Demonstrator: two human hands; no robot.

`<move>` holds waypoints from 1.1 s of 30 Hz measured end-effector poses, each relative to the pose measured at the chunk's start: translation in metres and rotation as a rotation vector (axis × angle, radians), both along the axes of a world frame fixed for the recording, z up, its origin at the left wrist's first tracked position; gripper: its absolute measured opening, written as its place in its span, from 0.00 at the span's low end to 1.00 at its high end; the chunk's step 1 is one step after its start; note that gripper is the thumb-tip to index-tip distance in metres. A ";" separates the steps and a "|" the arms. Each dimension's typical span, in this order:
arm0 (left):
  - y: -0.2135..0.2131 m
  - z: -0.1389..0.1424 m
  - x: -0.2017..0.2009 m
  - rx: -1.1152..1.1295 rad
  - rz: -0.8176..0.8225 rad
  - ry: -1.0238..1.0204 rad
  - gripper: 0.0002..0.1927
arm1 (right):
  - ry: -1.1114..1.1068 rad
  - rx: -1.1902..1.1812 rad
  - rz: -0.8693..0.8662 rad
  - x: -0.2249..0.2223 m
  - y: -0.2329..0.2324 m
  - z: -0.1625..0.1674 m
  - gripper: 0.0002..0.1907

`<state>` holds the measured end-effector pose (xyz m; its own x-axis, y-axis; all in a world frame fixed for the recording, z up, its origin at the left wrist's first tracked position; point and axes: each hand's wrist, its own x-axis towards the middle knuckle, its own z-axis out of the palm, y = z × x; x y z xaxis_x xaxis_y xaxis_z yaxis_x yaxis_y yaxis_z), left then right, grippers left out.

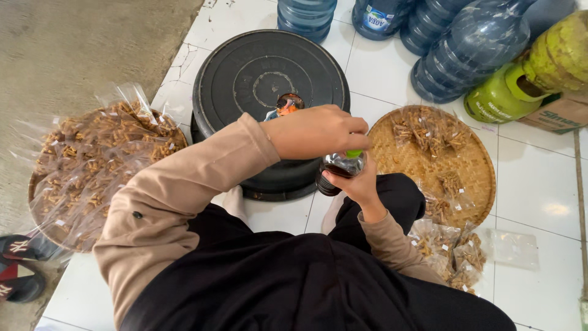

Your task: The person sits on the floor and seals filled plastic bags of snack sticks by melting the open ends over a small candle flame, pressing the softened plastic closed. They handle bags one at a time from woven trays and at the end refill the candle's fuel from a bottle.

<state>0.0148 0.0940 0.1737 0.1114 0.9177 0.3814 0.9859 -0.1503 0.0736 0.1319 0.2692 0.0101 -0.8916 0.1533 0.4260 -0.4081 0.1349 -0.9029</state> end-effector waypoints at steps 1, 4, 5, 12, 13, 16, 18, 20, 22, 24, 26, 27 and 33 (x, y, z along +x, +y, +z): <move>0.003 -0.001 -0.001 -0.005 0.041 0.011 0.15 | -0.013 0.017 -0.001 -0.001 0.001 0.001 0.34; 0.012 -0.004 -0.003 0.023 0.173 0.019 0.22 | -0.039 0.075 -0.035 -0.006 0.003 0.002 0.29; 0.013 -0.005 -0.003 0.061 0.225 0.001 0.23 | -0.044 0.097 -0.066 -0.008 0.004 0.002 0.28; -0.020 -0.026 -0.020 0.481 0.572 -0.423 0.21 | 0.001 0.110 -0.178 -0.035 0.016 -0.009 0.32; -0.034 -0.034 -0.026 0.509 0.635 -0.546 0.19 | 0.015 0.155 -0.203 -0.039 0.020 -0.011 0.32; -0.071 -0.068 -0.043 0.674 0.722 -1.032 0.17 | 0.047 0.250 -0.252 -0.056 0.034 -0.017 0.32; -0.095 -0.096 -0.048 0.773 0.780 -1.121 0.18 | 0.043 0.255 -0.250 -0.068 0.043 -0.020 0.32; -0.112 -0.123 -0.051 0.862 0.770 -1.385 0.21 | 0.035 0.280 -0.235 -0.080 0.051 -0.021 0.32; -0.127 -0.144 -0.048 0.915 0.796 -1.622 0.24 | 0.013 0.284 -0.183 -0.091 0.058 -0.019 0.33; -0.138 -0.156 -0.046 1.002 0.802 -1.831 0.27 | -0.021 0.265 -0.096 -0.101 0.062 -0.016 0.34; -0.144 -0.161 -0.045 1.119 0.788 -2.021 0.29 | -0.098 0.388 -0.058 -0.107 0.067 -0.012 0.34; -0.145 -0.160 -0.047 1.174 0.726 -2.074 0.29 | -0.136 0.454 -0.038 -0.111 0.070 -0.009 0.34; -0.147 -0.161 -0.046 1.308 0.654 -2.131 0.29 | -0.204 0.685 0.000 -0.128 0.074 -0.005 0.35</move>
<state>-0.0315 -0.0529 0.0128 -0.9484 0.0544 -0.3123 -0.2489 -0.7380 0.6272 0.0040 0.3432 0.0051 -0.9639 -0.0888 0.2512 -0.2399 0.6995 -0.6732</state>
